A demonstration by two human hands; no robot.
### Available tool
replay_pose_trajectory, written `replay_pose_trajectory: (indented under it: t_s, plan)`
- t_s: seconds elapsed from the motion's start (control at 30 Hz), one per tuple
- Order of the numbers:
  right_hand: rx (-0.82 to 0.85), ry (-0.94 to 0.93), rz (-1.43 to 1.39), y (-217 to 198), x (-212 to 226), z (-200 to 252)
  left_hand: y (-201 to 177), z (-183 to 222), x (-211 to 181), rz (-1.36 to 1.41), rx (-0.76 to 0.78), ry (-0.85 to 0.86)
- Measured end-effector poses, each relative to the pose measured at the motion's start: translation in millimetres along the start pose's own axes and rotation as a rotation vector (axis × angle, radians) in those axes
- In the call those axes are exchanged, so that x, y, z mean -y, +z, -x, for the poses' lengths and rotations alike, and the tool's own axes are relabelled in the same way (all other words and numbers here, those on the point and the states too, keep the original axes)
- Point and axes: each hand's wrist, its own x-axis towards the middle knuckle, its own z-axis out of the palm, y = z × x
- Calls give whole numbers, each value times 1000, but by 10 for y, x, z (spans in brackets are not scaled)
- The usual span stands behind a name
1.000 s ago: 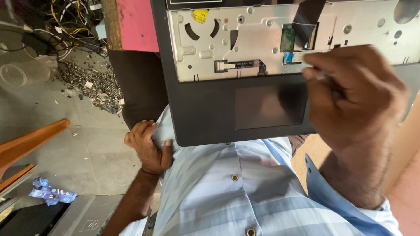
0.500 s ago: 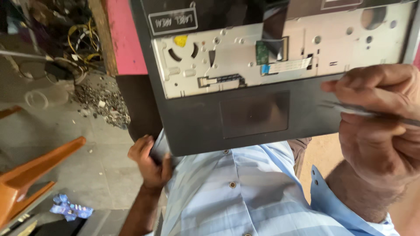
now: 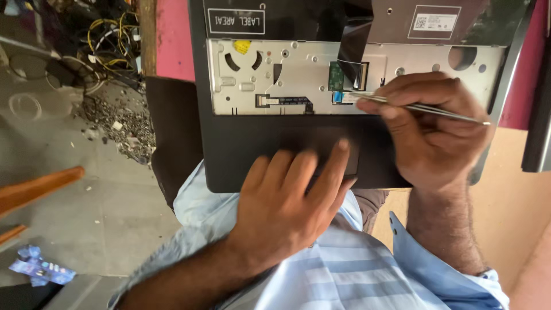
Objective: The person manipulates internal ribbon cables and small electronic connectors inside an open laptop chassis using a pair of tweezers.
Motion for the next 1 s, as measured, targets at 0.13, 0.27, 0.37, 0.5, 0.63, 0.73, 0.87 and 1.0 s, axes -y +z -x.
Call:
replay_pose_trajectory:
  t_s: [0.13,0.27,0.37,0.5,0.63,0.73,0.87,1.0]
  plan:
    - [54,-9,279,92,56,-20,183,-181,-17,-72,11,-128]
    - [-5,12,321,92,44,-10,298,-223,24,-190,-1,-156]
    - [27,-16,410,83,23,-4,338,-247,39,-216,8,-159]
    - [35,-23,447,80,10,0,372,-255,46,-225,9,-150]
    - [51,-20,505,73,9,-17,390,-256,53,-223,11,-148]
    - [52,-7,481,75,6,-27,398,-252,61,-222,14,-148]
    - [53,8,494,77,2,-24,407,-248,73,-213,28,-154]
    - [51,2,467,70,-9,-28,414,-240,79,-212,39,-153]
